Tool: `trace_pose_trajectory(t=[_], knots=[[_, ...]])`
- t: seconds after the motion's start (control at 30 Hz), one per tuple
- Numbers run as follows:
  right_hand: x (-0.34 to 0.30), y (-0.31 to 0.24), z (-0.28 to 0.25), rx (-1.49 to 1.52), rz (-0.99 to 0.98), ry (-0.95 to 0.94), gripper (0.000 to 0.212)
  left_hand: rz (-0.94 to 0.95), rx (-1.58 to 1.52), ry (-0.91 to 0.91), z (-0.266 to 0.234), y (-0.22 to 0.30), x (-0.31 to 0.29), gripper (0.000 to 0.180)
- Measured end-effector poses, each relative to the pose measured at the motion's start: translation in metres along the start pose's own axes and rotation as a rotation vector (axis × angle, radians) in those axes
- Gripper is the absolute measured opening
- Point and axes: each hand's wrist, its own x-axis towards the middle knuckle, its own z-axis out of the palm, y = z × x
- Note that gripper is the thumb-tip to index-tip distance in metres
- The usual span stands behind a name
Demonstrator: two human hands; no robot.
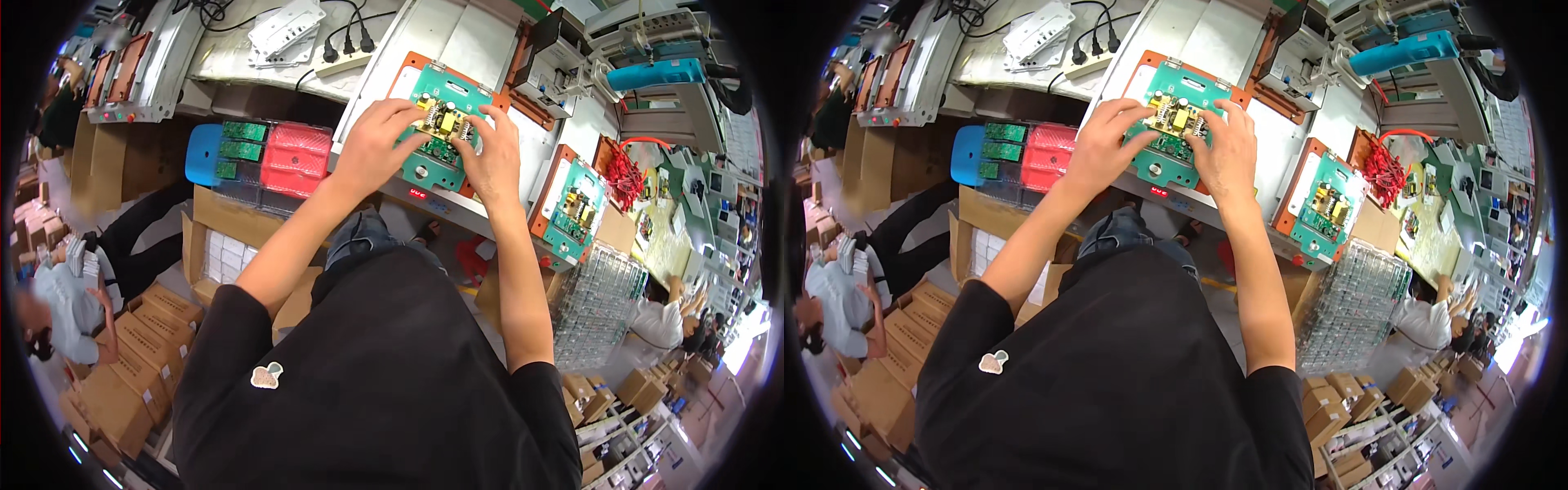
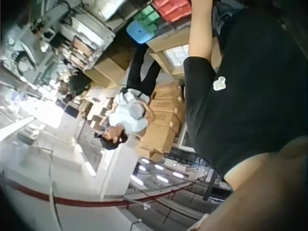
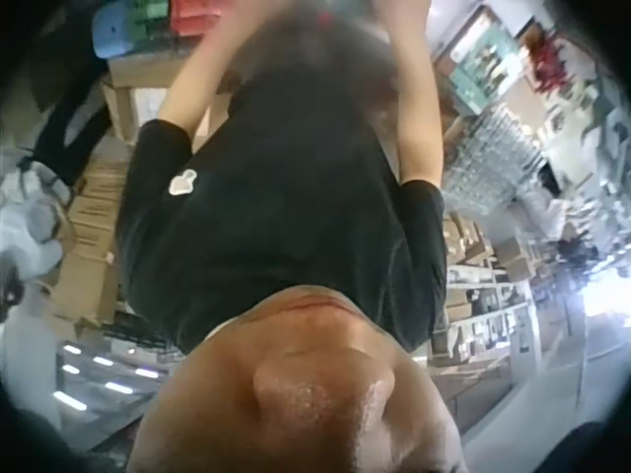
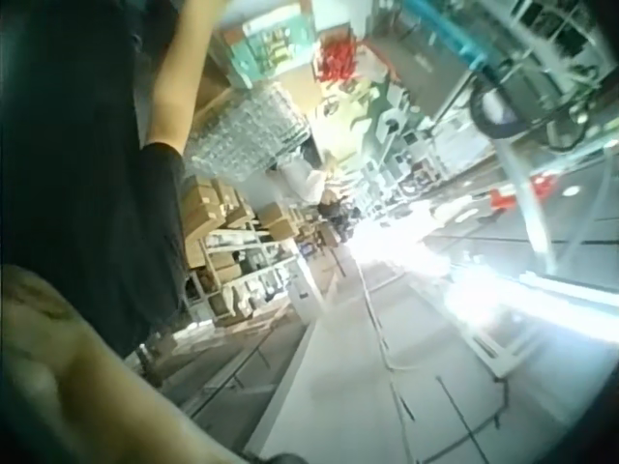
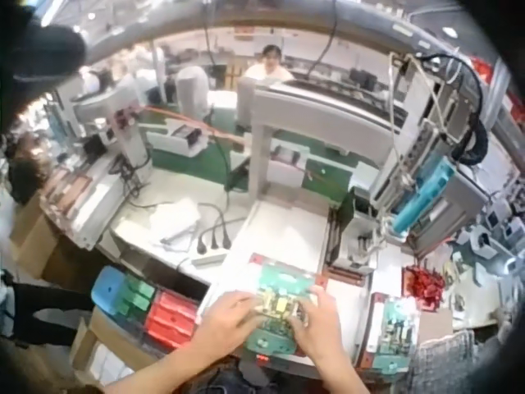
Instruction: The recorder is testing printed circuit boards (PCBs) by inserting them into a testing fixture and then sorting them into bins based on results.
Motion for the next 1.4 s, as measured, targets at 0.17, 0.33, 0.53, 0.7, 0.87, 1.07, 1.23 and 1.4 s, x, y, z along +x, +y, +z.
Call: trace_pose_trajectory(t=[0.17, 0.33, 0.53, 0.7, 0.87, 1.07, 1.23, 1.4], knots=[[-0.005, -0.007, -0.003, 0.084, 0.191, -0.077, 0.040, 0.016, 0.017, -0.227, 0.020, -0.021, 0.014, 0.016], [-0.010, -0.006, 0.000, 0.143, 0.216, -0.153, 0.041, -0.097, 0.021, -0.362, 0.013, -0.024, 0.015, 0.017], [-0.067, -0.013, -0.068, 0.287, 0.365, 0.281, 0.028, -0.339, -0.080, -0.122, -0.050, -0.073, -0.048, 0.054], [-0.150, 0.018, -0.071, 0.419, 0.604, 0.618, 0.015, -0.512, -0.073, -0.220, -0.061, -0.106, -0.130, 0.083], [-0.193, 0.023, -0.087, 0.381, 0.939, 0.655, 0.014, -0.522, -0.130, -0.248, -0.086, -0.118, -0.129, 0.084], [-0.197, 0.035, -0.077, 0.152, 0.908, 0.318, 0.027, -0.738, -0.257, -0.226, -0.101, -0.121, -0.127, 0.082], [-0.182, 0.044, -0.068, -0.048, 0.687, 0.071, 0.019, -0.739, -0.267, -0.192, -0.109, -0.128, -0.135, 0.078], [-0.166, 0.046, -0.045, -0.198, 0.563, 0.029, 0.027, -0.632, -0.118, 0.168, -0.127, -0.127, -0.117, 0.061]])
